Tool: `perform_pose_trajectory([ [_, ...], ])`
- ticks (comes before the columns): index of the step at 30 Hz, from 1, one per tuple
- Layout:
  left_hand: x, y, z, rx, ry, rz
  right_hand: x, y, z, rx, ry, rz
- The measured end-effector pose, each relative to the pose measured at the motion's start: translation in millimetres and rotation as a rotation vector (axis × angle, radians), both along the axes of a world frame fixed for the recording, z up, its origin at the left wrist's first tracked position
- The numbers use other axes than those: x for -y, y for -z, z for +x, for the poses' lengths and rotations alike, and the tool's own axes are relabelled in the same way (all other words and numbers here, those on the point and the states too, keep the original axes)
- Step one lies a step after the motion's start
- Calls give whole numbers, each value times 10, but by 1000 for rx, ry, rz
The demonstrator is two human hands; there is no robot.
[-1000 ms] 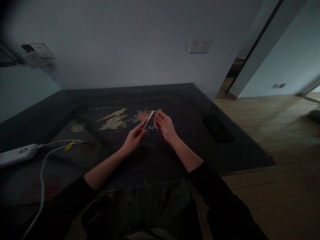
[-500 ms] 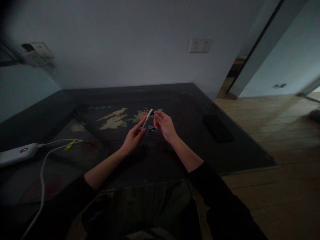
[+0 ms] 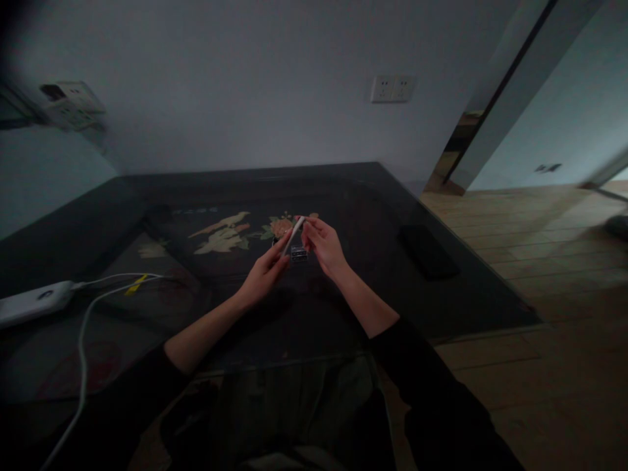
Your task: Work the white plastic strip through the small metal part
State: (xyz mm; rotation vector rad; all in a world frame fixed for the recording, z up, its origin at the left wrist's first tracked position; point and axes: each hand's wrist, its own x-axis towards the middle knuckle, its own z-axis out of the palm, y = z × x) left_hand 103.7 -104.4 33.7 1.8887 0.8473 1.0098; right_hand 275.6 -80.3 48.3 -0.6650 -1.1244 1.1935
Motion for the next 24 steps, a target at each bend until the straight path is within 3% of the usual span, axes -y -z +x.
perform_pose_trajectory([
  [16,-53,0,-18,39,-78,-28,6,-25,-15,7,-10,-1],
  [24,-8,-36,-4,52,-38,-25,13,-31,-1,30,9,-10],
])
